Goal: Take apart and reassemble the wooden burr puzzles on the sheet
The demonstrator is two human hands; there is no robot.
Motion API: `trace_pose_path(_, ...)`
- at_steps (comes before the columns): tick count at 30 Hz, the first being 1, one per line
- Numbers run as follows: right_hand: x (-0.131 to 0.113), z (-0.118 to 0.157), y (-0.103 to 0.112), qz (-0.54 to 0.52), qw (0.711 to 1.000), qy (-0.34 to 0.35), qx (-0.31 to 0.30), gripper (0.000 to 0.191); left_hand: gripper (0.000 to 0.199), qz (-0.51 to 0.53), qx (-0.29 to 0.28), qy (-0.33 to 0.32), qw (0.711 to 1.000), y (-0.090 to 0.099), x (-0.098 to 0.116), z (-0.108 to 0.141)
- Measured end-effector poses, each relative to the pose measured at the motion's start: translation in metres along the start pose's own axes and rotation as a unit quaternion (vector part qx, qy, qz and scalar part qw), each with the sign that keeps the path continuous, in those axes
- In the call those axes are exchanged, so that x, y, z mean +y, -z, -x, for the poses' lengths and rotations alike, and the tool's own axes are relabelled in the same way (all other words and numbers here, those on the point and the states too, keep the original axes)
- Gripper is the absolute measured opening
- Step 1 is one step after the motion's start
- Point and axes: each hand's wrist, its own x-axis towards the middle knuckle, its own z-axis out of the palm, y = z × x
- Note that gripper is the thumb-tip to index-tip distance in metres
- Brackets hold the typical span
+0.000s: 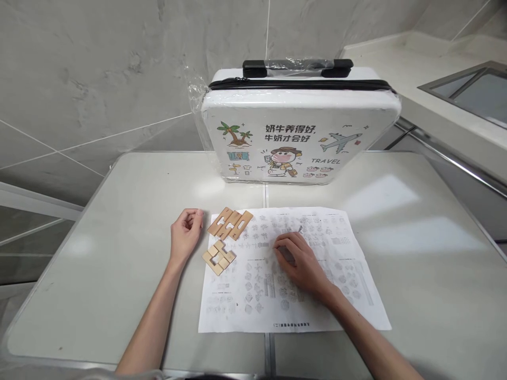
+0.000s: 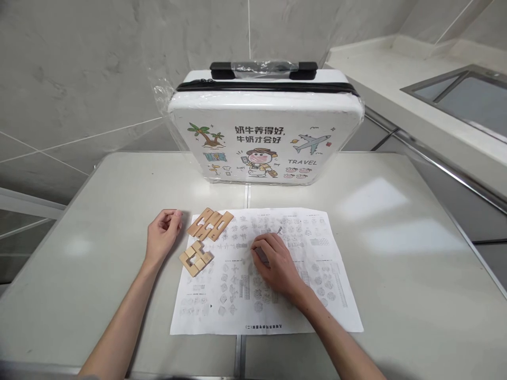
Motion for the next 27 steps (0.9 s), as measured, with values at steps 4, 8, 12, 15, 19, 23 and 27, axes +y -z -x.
trace_pose_path(4, -0.0014, -0.001, 0.0006, 0.002, 1.0, 0.001, -0.001, 0.013, 0.023, 0.003, -0.001, -0.001, 1.0, -0.0005, 0.0016, 0.0003)
trace_pose_path(8, -0.0018, -0.0017, 0.0007, 0.004, 1.0, 0.003, -0.002, 0.013, 0.023, 0.004, -0.001, -0.001, 1.0, -0.0006, 0.0014, 0.0005)
trace_pose_path(12, -0.0016, -0.0017, 0.0007, 0.004, 1.0, 0.0, -0.003, 0.013, 0.023, 0.005, -0.002, -0.001, 1.0, -0.0005, 0.0009, 0.0003)
trace_pose_path(15, -0.0014, -0.0013, 0.0008, 0.004, 1.0, 0.0, -0.004, 0.013, 0.022, 0.006, -0.003, 0.0, 1.0, -0.0004, 0.0014, 0.0005)
trace_pose_path(19, -0.001, -0.0012, 0.0008, 0.005, 1.0, 0.003, -0.006, 0.013, 0.023, 0.007, -0.004, 0.003, 1.0, -0.0002, 0.0026, 0.0011)
trace_pose_path(23, -0.0007, -0.0012, 0.0007, 0.006, 1.0, 0.006, -0.003, 0.013, 0.024, 0.008, -0.004, 0.004, 1.0, -0.0005, 0.0025, 0.0012)
trace_pose_path(27, 0.0, -0.0009, 0.0002, 0.005, 1.0, 0.006, -0.003, 0.013, 0.023, 0.007, -0.002, 0.004, 1.0, -0.0009, 0.0023, 0.001)
